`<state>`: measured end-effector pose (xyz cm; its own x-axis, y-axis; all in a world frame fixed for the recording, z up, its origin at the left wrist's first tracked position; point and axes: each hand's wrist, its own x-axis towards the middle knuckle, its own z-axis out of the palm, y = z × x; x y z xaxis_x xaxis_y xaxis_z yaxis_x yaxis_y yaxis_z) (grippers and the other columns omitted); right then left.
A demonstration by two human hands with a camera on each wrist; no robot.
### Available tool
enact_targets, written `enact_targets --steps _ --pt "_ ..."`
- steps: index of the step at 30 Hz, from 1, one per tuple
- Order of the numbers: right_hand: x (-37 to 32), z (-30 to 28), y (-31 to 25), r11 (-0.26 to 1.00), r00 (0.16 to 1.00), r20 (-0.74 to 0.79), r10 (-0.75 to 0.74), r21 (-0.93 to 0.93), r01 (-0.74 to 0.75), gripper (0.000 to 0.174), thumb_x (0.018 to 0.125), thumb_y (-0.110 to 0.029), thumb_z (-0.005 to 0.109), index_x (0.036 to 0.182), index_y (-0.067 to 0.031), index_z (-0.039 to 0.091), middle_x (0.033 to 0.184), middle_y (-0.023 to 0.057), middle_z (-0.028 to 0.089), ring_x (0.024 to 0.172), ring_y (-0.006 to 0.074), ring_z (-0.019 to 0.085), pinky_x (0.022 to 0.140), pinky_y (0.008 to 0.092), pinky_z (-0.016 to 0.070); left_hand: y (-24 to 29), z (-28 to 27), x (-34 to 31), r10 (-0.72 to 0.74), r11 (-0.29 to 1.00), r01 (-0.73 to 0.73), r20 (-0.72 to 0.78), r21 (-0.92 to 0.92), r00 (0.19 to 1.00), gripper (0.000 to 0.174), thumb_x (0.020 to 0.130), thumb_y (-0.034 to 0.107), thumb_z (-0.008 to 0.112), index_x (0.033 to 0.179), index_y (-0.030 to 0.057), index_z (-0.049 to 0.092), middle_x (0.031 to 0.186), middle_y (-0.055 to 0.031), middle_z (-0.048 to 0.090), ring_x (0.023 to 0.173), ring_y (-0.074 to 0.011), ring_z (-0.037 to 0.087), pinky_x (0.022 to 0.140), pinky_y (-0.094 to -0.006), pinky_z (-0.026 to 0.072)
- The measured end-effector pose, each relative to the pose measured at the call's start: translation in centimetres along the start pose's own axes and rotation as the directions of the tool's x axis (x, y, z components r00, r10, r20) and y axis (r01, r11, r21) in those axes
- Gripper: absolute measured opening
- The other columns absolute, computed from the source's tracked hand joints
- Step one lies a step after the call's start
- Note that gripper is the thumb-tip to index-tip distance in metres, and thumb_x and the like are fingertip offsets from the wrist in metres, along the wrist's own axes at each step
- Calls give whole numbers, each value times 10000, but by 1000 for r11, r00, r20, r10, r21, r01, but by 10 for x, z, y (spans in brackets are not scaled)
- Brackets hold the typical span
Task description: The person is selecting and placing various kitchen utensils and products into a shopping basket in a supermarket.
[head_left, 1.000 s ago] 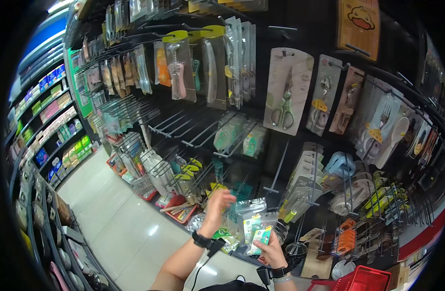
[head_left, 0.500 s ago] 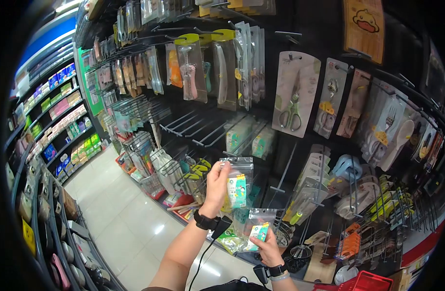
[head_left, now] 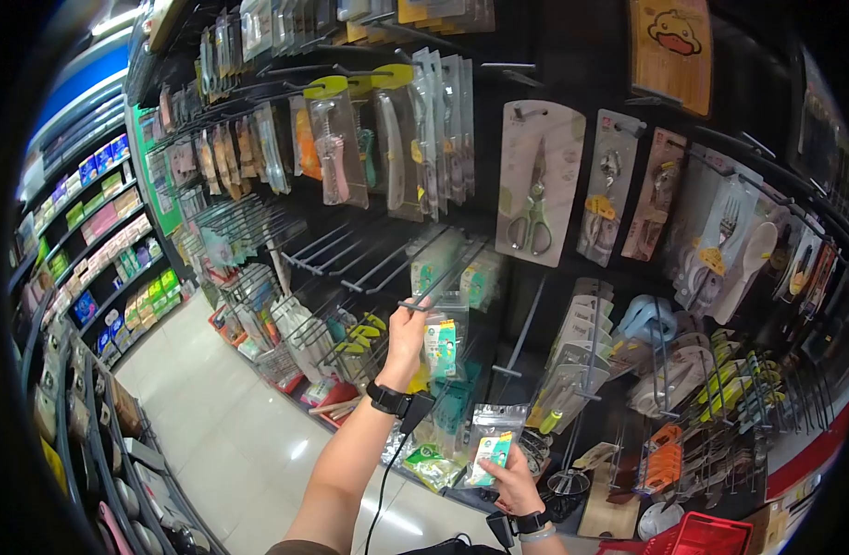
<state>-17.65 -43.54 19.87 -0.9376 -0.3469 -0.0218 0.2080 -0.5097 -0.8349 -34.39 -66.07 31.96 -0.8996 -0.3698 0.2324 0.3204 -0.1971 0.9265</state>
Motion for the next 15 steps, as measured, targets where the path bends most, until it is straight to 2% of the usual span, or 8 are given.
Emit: enact_targets --steps 1,2,6,9,11,13,14,15 --pt "-2 4 -5 1000 1000 -10 -1 29 1 425 795 14 629 1181 -5 453 1084 74 576 970 159 573 823 299 467 -9 5 12 3 1000 -3 -21 27 1000 237 893 286 571 920 52 596 820 9 585 767 -72 506 669 -244 402" --pt "-5 8 -12 998 1000 -22 2 55 0 388 798 6 640 1152 6 481 1064 64 587 961 122 559 830 268 448 -19 10 22 41 999 -40 13 -36 999 239 894 275 569 941 42 598 826 8 582 781 -78 506 677 -250 400" --pt "-12 -5 -8 999 998 -47 40 23 -39 379 800 7 637 1150 3 492 1073 62 586 962 120 558 826 265 452 -35 36 58 42 995 -34 79 -98 996 229 890 260 573 941 38 602 825 -1 582 776 -87 509 681 -250 399" --pt "-17 -11 -9 1000 996 -88 11 17 -10 377 800 6 639 1149 -1 496 1069 59 589 960 117 560 823 264 457 -42 54 81 -58 991 53 -41 -120 997 220 851 187 609 683 65 536 678 14 483 632 -97 415 578 -273 347" --pt "-19 -18 -5 1000 995 -104 4 24 -1 378 801 3 640 1150 -1 495 1070 59 589 960 119 561 824 264 458 -48 55 91 -87 991 82 -42 -107 995 211 844 198 617 702 52 559 691 3 504 649 -107 438 590 -279 364" --pt "-22 -18 -7 999 993 -117 6 32 -2 380 801 1 641 1152 -1 495 1070 60 589 959 120 563 826 265 459 -50 54 89 -86 996 88 -54 25 995 173 839 186 621 778 30 579 731 -13 529 691 -115 472 632 -280 390" --pt "-22 -16 -8 1000 992 -123 -4 26 7 378 803 1 639 1152 0 493 1067 60 591 957 122 565 826 268 460 -55 52 80 -27 998 27 -1 -60 1000 216 857 223 602 925 22 562 791 -32 546 741 -128 496 679 -277 410" --pt "-22 -14 -9 1000 992 -128 -13 21 15 376 805 1 637 1152 0 492 1064 60 592 954 124 567 827 271 461 -61 48 67 -30 998 30 -1 -58 1000 216 857 223 602 925 22 562 791 -32 546 741 -128 496 679 -277 410"
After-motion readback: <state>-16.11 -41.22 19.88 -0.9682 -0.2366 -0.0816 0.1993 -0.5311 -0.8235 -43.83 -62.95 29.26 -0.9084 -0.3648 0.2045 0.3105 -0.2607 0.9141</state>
